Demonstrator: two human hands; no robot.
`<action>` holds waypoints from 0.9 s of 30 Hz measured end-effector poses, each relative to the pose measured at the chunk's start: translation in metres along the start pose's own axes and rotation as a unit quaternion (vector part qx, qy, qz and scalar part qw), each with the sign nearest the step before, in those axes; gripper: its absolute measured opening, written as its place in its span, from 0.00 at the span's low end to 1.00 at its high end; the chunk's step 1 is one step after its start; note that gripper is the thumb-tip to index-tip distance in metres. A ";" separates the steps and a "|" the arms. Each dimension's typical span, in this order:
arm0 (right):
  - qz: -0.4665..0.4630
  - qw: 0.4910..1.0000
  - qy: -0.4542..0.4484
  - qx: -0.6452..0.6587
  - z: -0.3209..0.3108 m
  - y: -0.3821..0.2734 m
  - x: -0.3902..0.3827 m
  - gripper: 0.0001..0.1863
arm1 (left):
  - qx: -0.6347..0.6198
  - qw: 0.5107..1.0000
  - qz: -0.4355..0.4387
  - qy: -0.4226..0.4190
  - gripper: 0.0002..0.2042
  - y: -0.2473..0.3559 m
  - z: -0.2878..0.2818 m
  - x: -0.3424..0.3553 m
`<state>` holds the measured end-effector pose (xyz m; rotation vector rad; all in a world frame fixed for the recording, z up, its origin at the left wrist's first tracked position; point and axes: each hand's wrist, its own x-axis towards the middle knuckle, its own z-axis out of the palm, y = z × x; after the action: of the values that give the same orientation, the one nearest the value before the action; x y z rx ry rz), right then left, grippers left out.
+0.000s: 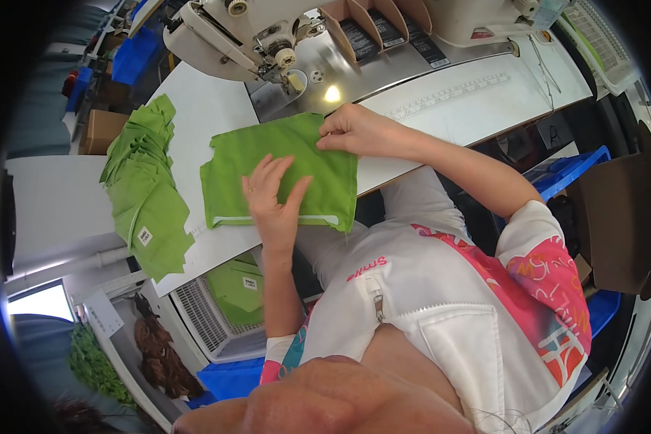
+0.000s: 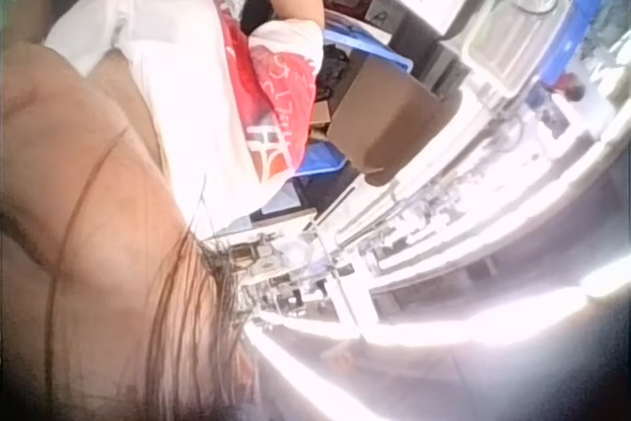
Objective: Sewing and assembling green fabric pouches using an industrial sewing machine.
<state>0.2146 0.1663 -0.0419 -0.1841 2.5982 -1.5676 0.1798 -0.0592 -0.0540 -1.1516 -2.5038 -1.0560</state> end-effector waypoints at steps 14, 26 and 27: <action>0.051 0.837 0.012 0.545 0.048 -0.041 -0.007 0.07 | -0.508 0.816 -0.179 0.209 0.07 0.034 0.025 -0.011; -0.156 0.917 0.187 0.316 0.063 -0.037 -0.007 0.12 | -0.474 0.834 -0.158 0.234 0.03 0.026 0.003 0.000; -0.157 0.917 0.185 0.316 0.070 -0.041 -0.005 0.12 | -0.543 0.791 -0.163 0.227 0.03 0.031 0.005 0.003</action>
<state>0.2318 0.0874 -0.0382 -0.2774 2.1971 -2.6977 0.2007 -0.0406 -0.0403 -0.4411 -1.6256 -2.6569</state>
